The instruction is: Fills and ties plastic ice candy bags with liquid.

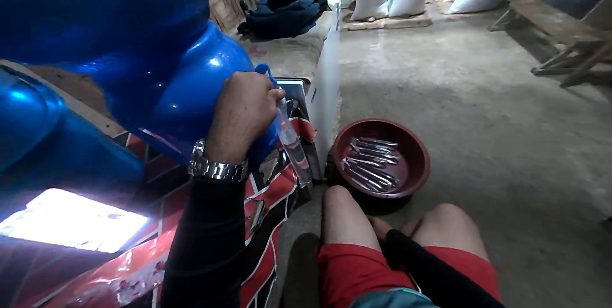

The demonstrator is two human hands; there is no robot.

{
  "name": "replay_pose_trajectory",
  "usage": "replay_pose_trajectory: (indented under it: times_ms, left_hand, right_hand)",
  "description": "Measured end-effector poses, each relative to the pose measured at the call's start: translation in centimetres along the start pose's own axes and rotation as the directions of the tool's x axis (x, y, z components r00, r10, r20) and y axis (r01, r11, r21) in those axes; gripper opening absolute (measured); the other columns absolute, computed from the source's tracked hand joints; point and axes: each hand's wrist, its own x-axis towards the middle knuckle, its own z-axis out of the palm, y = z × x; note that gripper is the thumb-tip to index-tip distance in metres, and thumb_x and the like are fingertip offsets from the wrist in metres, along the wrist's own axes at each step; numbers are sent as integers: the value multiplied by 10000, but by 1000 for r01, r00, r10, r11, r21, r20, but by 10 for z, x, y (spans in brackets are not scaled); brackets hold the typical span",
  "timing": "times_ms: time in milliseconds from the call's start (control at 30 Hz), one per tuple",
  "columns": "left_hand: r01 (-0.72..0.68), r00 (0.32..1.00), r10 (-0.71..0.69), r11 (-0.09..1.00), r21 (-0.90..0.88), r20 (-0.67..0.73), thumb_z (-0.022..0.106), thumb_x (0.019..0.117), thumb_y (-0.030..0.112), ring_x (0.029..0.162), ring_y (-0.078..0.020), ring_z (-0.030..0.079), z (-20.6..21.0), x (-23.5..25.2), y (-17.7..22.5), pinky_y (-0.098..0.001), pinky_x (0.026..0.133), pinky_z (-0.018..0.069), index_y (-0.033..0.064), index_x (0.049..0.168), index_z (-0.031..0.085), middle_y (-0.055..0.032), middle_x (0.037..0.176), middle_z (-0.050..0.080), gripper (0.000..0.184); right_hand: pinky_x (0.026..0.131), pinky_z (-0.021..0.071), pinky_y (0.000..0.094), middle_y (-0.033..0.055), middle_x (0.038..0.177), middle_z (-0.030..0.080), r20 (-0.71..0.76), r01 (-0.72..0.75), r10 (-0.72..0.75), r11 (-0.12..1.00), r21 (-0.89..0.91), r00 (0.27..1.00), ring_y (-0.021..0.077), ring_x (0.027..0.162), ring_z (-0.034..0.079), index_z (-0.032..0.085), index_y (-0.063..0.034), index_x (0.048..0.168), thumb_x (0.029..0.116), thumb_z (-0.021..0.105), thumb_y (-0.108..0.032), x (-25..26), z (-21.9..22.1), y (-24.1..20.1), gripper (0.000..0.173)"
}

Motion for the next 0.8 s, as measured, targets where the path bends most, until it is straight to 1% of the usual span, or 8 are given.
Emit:
replay_pose_trajectory:
  times_ms: [167, 267, 333, 467, 533, 600, 700, 800]
  left_hand:
    - [2, 1000, -2, 1000, 7, -3, 616, 1027, 333, 750, -306, 648, 1, 0, -1, -540, 674, 510, 62, 743, 643, -124, 740, 629, 393]
    - [5, 1000, -5, 1000, 12, 5, 614, 1030, 331, 749, -303, 646, 0, 0, 0, -533, 668, 506, 61, 742, 641, -122, 737, 625, 395]
    - [8, 1000, -8, 1000, 6, 3, 623, 1025, 326, 754, -301, 649, -1, 0, 1, -533, 672, 506, 58, 745, 647, -122, 741, 631, 388]
    - [9, 1000, -9, 1000, 2, -2, 620, 1025, 332, 754, -296, 646, 0, 0, 0, -531, 665, 503, 64, 739, 636, -116, 746, 628, 392]
    - [7, 1000, -7, 1000, -1, -6, 623, 1022, 328, 760, -299, 653, 1, 0, 0, -531, 671, 511, 63, 754, 655, -118, 751, 638, 378]
    - [2, 1000, -2, 1000, 2, -5, 625, 1021, 327, 770, -302, 660, 0, 0, 0, -536, 684, 518, 58, 765, 666, -124, 759, 647, 375]
    - [-3, 1000, 3, 1000, 3, -5, 625, 1022, 319, 763, -300, 653, 0, 0, 0, -531, 678, 507, 60, 747, 649, -122, 752, 637, 378]
    - [4, 1000, -4, 1000, 6, 0, 626, 1023, 323, 757, -295, 648, 0, 0, 1, -526, 674, 508, 63, 747, 648, -117, 744, 630, 380]
  right_hand:
    - [1082, 475, 599, 124, 1289, 701, -23, -8, 8, 1000, -7, 1000, 310, 1241, 644, 660, -185, 1357, 975, 623, -399, 14, 6, 12, 439]
    - [1110, 436, 582, 222, 1352, 639, 56, -8, 4, 998, 57, 998, 377, 1281, 600, 614, -54, 1385, 1038, 538, -371, -16, -4, -11, 475]
    - [1127, 425, 565, 239, 1373, 621, 68, -33, 28, 997, 67, 997, 385, 1303, 584, 601, -28, 1394, 1051, 525, -352, -34, -10, -26, 478]
    - [1110, 433, 595, 241, 1356, 630, 58, -21, 18, 998, 56, 998, 401, 1286, 592, 605, -42, 1392, 1022, 549, -403, -16, -4, -11, 520]
    - [1080, 466, 602, 218, 1324, 655, 61, -18, 16, 999, 28, 998, 383, 1252, 620, 622, -66, 1374, 1009, 564, -394, 1, -2, -1, 495]
    - [1065, 480, 598, 193, 1299, 677, 60, -38, 37, 999, 20, 998, 358, 1235, 636, 649, -85, 1347, 1006, 597, -360, -3, -7, -7, 441]
    - [1085, 456, 614, 228, 1321, 653, 42, -13, 11, 998, 55, 999, 394, 1255, 616, 629, -65, 1363, 1003, 578, -386, -5, 0, -3, 486]
    - [1091, 447, 611, 233, 1324, 653, 31, -2, 0, 998, 56, 1000, 401, 1256, 612, 634, -58, 1362, 1012, 577, -387, -8, 1, -3, 483]
